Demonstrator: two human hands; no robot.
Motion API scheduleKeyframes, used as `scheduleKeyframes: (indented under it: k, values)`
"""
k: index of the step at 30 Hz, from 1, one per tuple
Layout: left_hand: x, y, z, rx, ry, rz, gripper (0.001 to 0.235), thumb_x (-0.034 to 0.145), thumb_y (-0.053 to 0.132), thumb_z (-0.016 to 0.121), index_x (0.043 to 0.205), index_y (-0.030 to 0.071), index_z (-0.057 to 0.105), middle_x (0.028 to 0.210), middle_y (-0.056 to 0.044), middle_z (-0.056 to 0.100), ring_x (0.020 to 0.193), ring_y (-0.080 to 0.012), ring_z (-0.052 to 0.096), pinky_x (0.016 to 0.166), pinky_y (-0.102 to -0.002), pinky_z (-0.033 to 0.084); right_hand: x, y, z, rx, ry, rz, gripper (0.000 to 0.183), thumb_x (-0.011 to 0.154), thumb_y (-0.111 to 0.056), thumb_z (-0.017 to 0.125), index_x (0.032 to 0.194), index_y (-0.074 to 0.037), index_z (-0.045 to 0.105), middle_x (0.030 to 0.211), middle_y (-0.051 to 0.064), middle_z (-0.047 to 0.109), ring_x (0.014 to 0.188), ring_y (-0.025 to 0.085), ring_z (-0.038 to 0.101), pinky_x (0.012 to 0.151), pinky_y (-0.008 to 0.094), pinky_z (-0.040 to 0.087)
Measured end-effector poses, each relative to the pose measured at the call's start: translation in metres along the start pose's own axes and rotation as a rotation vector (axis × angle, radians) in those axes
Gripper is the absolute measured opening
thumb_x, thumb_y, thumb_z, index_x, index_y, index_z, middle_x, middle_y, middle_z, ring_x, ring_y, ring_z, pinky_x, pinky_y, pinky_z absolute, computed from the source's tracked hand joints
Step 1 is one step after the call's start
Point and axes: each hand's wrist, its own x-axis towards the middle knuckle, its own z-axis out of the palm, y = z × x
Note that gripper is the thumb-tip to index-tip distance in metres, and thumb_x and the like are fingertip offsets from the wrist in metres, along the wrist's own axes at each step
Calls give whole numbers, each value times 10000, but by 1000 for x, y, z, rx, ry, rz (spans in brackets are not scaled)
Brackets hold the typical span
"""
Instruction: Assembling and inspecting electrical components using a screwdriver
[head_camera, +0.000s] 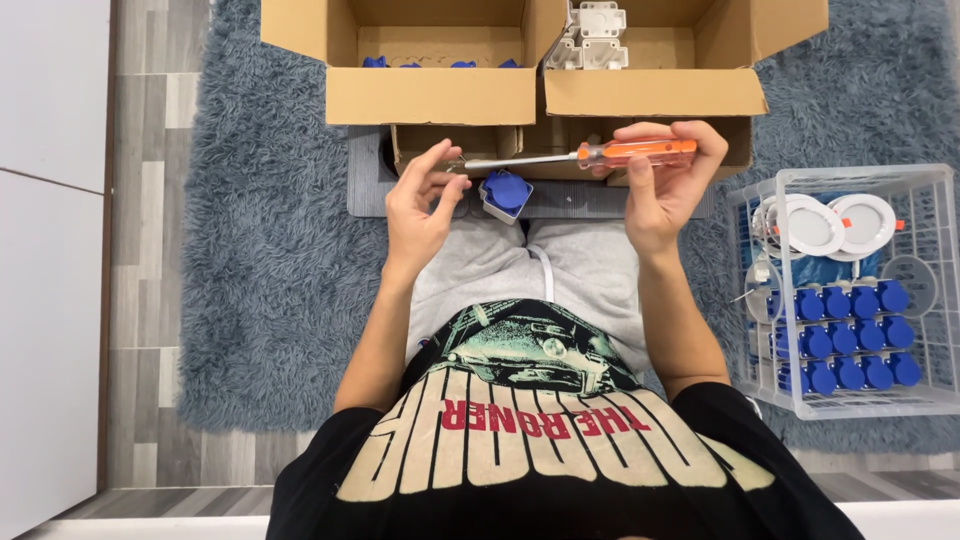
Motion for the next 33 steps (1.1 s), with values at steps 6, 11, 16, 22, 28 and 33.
scheduleKeyframes:
  k: [6, 11, 16, 22, 28, 33]
  values:
    - [-1, -12, 4, -116, 0, -41, 211, 1073, -39, 705, 1278, -56, 752, 1076, -200, 782, 854, -273, 831, 744, -342, 702, -3, 1, 2, 41, 31, 4, 371, 1151, -68, 602, 1404, -48, 331, 1135, 382, 671, 962, 356, 723, 767, 366, 633]
    - [0, -9, 3, -153, 26, -13, 184, 1060, -61, 718, 1227, -52, 795, 1032, -227, 785, 839, -272, 816, 735, -363, 701, -6, 9, -3, 84, 37, 22, 364, 1154, -68, 590, 1402, -72, 323, 1141, 379, 661, 942, 363, 739, 779, 391, 652]
    - [-1, -19, 1, -183, 74, 0, 202, 1038, -50, 760, 1228, -14, 814, 1111, -187, 735, 903, -221, 773, 786, -353, 699, -10, 13, -11, 141, 29, 45, 352, 1171, -64, 545, 1425, -97, 304, 1168, 381, 631, 947, 395, 746, 797, 428, 671]
    - [-5, -22, 2, -300, 133, -30, 179, 1032, -59, 761, 1204, -29, 802, 1111, -181, 711, 969, -256, 789, 828, -369, 705, -15, 17, -17, 157, 39, 61, 349, 1175, -82, 522, 1432, -113, 289, 1208, 370, 609, 971, 413, 749, 830, 460, 687]
    - [-15, -43, 8, -495, 178, -151, 156, 1033, -57, 745, 1187, -57, 770, 1139, -174, 723, 1008, -280, 811, 883, -365, 715, -20, 18, -17, 187, 52, 73, 358, 1179, -72, 510, 1450, -116, 279, 1224, 369, 593, 973, 435, 748, 846, 475, 690]
    - [-27, -70, 9, -649, 228, -302, 184, 1046, -21, 739, 1224, -65, 744, 1131, -182, 750, 1004, -287, 823, 909, -349, 722, -16, 9, -8, 155, 24, 50, 356, 1168, -87, 529, 1417, -113, 276, 1206, 363, 588, 974, 390, 729, 851, 447, 674]
